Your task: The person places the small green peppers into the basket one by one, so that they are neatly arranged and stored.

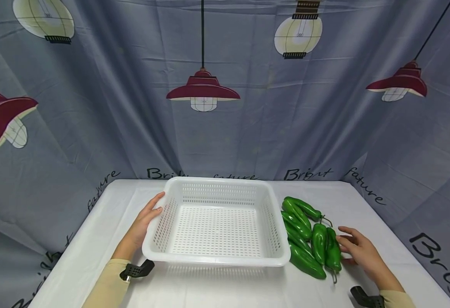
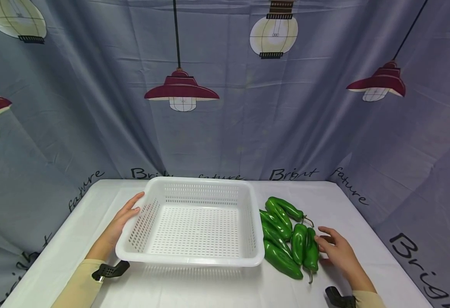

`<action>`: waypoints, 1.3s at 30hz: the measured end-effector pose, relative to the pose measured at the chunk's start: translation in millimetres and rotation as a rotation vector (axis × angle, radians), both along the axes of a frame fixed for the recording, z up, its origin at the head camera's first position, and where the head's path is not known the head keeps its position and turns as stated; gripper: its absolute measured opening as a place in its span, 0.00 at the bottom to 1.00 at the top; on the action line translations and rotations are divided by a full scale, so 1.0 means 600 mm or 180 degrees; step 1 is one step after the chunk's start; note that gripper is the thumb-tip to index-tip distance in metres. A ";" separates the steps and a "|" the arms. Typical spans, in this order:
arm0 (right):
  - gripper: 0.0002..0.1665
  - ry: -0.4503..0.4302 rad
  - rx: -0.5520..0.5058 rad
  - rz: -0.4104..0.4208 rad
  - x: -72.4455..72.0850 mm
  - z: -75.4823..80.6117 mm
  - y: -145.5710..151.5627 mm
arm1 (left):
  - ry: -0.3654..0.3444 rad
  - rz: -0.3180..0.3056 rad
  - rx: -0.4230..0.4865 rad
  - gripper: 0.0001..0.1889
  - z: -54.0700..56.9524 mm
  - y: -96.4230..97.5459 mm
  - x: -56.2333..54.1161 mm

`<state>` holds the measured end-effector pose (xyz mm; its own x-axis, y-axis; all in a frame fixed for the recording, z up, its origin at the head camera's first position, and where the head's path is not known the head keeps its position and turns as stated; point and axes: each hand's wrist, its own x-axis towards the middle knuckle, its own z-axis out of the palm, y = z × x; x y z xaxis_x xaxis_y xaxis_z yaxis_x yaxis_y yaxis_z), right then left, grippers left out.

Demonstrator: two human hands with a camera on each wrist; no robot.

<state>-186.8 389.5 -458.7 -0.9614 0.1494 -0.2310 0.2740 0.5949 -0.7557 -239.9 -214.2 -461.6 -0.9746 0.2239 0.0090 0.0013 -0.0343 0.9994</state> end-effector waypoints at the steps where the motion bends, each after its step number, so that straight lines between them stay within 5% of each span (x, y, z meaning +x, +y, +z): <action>1: 0.41 0.0001 -0.0046 -0.0012 0.001 -0.001 0.001 | 0.0002 0.0003 0.0006 0.31 0.000 0.000 0.000; 21: 0.38 0.0141 -0.0087 0.0174 0.004 0.001 -0.019 | 0.0042 0.0029 0.0001 0.31 -0.002 -0.008 0.004; 39: 0.36 0.0193 -0.0067 -0.0041 0.013 -0.009 -0.019 | 0.0057 -0.0005 -0.0023 0.31 -0.001 0.001 0.001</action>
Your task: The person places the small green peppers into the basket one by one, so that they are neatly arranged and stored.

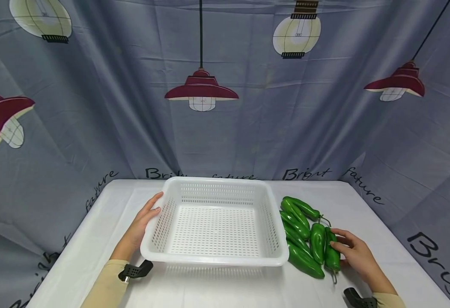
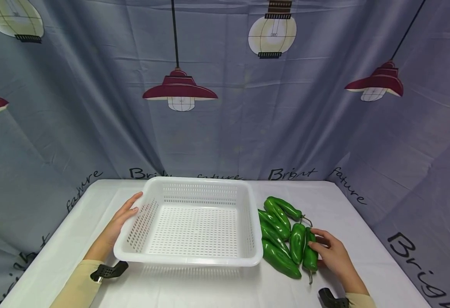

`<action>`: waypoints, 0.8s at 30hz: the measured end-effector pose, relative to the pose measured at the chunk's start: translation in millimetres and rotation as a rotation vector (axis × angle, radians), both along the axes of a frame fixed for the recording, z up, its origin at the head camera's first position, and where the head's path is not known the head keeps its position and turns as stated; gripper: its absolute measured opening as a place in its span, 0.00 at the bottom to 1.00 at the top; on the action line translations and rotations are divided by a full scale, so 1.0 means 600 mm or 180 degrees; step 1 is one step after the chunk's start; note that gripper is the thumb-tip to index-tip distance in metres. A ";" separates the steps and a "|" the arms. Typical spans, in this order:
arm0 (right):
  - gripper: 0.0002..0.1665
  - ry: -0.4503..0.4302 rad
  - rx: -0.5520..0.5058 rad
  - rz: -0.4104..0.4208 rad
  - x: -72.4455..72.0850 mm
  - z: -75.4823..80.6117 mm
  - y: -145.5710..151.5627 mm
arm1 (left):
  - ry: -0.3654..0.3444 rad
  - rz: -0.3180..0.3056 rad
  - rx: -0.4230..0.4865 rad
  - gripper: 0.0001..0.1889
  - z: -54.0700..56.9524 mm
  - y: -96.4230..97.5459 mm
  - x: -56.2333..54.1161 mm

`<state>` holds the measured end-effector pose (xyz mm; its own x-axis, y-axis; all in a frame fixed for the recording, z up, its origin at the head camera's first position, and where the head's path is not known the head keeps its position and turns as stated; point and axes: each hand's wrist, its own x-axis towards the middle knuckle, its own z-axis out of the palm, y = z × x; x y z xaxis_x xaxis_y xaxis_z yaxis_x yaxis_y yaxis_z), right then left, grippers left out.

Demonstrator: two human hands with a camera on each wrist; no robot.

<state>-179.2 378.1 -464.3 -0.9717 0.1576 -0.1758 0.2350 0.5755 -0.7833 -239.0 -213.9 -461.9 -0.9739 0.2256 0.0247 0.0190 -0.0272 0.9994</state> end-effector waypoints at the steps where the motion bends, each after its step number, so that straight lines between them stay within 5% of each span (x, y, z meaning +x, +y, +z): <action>1: 0.35 0.0005 0.0003 -0.0008 0.000 0.000 0.000 | 0.0004 0.0001 -0.0007 0.31 0.000 0.000 0.000; 24: 0.33 -0.0046 -0.0184 -0.0127 -0.001 -0.008 0.013 | 0.0065 0.0001 -0.0141 0.31 -0.001 -0.002 0.000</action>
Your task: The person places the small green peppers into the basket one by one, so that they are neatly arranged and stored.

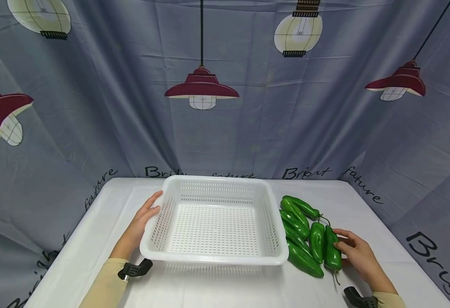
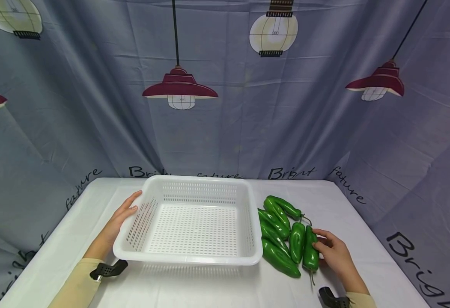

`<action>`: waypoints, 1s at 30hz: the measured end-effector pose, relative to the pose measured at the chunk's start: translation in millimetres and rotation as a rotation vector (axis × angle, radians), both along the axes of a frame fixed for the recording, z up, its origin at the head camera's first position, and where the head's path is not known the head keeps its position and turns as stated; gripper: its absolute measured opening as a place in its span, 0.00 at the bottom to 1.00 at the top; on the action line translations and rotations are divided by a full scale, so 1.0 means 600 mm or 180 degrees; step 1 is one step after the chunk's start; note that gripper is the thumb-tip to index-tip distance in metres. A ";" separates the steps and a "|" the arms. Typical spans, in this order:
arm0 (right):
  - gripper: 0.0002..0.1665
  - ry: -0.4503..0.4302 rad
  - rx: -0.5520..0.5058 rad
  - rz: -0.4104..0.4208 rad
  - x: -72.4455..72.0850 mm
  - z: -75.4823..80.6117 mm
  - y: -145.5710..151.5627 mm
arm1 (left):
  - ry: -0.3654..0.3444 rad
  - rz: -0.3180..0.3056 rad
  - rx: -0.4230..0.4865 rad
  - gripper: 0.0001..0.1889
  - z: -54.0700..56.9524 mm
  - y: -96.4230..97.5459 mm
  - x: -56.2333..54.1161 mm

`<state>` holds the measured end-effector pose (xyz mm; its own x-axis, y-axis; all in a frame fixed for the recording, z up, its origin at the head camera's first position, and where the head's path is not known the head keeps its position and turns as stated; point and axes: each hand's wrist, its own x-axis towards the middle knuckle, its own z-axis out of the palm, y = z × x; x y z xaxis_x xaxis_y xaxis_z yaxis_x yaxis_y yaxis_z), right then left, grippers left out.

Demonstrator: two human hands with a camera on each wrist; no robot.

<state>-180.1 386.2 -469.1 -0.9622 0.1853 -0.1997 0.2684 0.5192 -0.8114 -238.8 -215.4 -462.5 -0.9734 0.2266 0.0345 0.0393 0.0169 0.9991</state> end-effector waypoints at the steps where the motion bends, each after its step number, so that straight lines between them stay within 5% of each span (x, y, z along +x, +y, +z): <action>1: 0.34 0.0001 -0.0003 -0.0007 0.000 0.000 0.000 | -0.0005 0.0003 -0.0001 0.31 0.000 0.000 0.000; 21: 0.33 -0.0050 -0.0414 -0.0137 0.002 0.010 0.006 | -0.0034 0.0022 0.0053 0.31 0.002 0.000 0.000; 30: 0.22 0.0091 -0.0725 0.0024 0.000 0.034 0.012 | -0.0046 0.0055 0.0019 0.31 0.002 0.003 0.000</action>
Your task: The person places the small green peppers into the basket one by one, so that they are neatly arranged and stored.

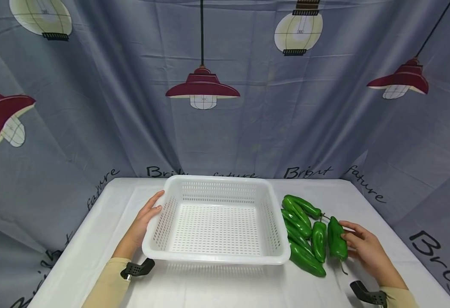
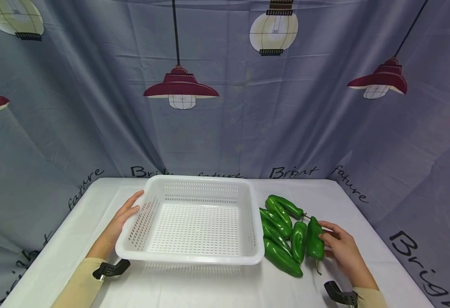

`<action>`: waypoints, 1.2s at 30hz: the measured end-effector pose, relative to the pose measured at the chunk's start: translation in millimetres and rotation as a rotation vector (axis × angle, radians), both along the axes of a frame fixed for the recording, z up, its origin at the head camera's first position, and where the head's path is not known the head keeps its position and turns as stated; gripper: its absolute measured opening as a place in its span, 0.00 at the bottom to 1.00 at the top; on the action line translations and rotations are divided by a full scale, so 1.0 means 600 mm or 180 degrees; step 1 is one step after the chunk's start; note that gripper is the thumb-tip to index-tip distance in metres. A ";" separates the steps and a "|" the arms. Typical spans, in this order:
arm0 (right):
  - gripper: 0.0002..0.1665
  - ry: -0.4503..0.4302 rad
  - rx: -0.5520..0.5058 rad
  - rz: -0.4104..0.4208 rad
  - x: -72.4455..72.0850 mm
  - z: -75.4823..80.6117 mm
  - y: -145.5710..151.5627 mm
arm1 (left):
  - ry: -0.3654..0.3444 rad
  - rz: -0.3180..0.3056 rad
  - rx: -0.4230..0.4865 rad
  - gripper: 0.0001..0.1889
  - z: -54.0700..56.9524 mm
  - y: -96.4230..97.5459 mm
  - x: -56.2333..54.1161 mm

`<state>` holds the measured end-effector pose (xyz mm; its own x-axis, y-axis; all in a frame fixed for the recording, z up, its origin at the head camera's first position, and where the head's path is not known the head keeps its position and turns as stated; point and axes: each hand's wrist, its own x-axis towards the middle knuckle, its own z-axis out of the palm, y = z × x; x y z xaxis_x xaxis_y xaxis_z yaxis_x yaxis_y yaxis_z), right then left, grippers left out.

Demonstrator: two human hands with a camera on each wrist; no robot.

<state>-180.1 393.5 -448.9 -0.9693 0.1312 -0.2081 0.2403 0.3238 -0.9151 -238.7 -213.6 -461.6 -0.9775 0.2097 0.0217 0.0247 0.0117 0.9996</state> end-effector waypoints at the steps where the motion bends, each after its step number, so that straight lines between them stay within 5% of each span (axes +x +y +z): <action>1: 0.21 0.0060 -0.0048 0.0039 -0.002 0.004 -0.001 | -0.0005 0.0006 0.0002 0.31 0.000 0.000 0.000; 9: 0.17 0.0427 -0.0525 0.0353 -0.026 0.043 -0.022 | -0.0007 -0.0034 0.0049 0.31 -0.001 -0.001 0.000; 15: 0.17 0.0453 -0.0764 0.0554 -0.045 0.076 -0.051 | 0.0021 -0.0011 0.0023 0.30 -0.002 -0.002 0.000; 36: 0.34 0.0181 -0.0478 0.1235 -0.109 0.148 -0.216 | 0.0027 0.0012 0.0033 0.31 -0.001 0.002 -0.002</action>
<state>-245.7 263.9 -360.1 -0.9513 -0.2735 -0.1419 0.0747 0.2422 -0.9673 -239.7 -212.2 -462.5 -0.9781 0.2058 0.0323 0.0333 0.0014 0.9994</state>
